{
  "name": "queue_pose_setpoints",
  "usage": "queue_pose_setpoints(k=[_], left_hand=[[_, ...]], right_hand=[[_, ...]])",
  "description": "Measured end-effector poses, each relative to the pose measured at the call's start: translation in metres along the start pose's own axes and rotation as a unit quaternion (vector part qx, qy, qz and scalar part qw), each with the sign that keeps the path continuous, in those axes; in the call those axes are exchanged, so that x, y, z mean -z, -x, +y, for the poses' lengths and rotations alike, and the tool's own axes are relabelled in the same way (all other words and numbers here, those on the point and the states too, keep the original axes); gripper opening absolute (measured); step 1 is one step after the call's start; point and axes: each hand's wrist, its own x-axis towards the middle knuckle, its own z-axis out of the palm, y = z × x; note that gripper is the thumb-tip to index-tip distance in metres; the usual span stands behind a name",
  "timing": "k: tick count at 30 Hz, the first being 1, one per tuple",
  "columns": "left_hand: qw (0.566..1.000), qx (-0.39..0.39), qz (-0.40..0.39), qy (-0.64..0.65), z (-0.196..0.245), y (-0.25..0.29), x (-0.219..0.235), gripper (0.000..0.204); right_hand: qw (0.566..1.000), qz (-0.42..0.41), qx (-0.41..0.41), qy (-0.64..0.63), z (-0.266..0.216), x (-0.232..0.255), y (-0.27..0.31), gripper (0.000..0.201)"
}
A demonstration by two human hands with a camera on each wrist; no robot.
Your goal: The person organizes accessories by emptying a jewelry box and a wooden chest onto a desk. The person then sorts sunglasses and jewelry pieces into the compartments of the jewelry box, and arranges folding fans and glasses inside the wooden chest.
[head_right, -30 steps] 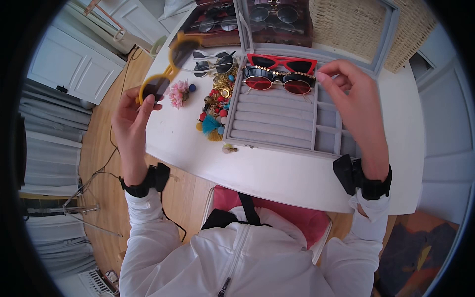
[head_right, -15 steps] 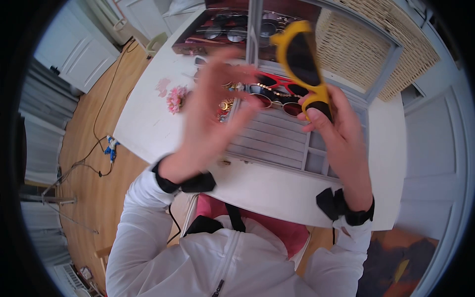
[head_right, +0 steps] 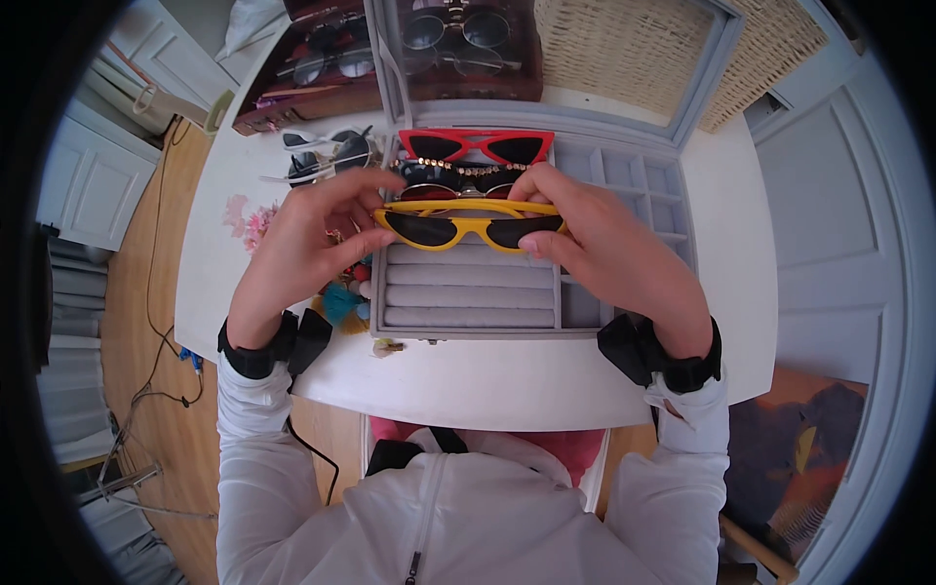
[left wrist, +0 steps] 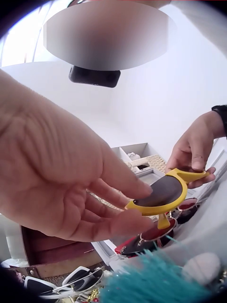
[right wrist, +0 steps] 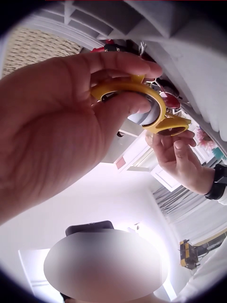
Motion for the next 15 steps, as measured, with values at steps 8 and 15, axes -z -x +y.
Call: queue_pose_setpoints(k=[8,15], left_hand=[[0.998,0.039,0.019,-0.037,-0.007,-0.004,-0.008,0.021],[0.997,0.030,0.033,-0.060,-0.012,-0.006,-0.009,0.016]], right_hand=[[0.995,0.074,0.032,0.055,0.013,-0.012,-0.004,0.026],[0.974,0.094,0.021,0.205,0.011,-0.010,-0.001,0.027]])
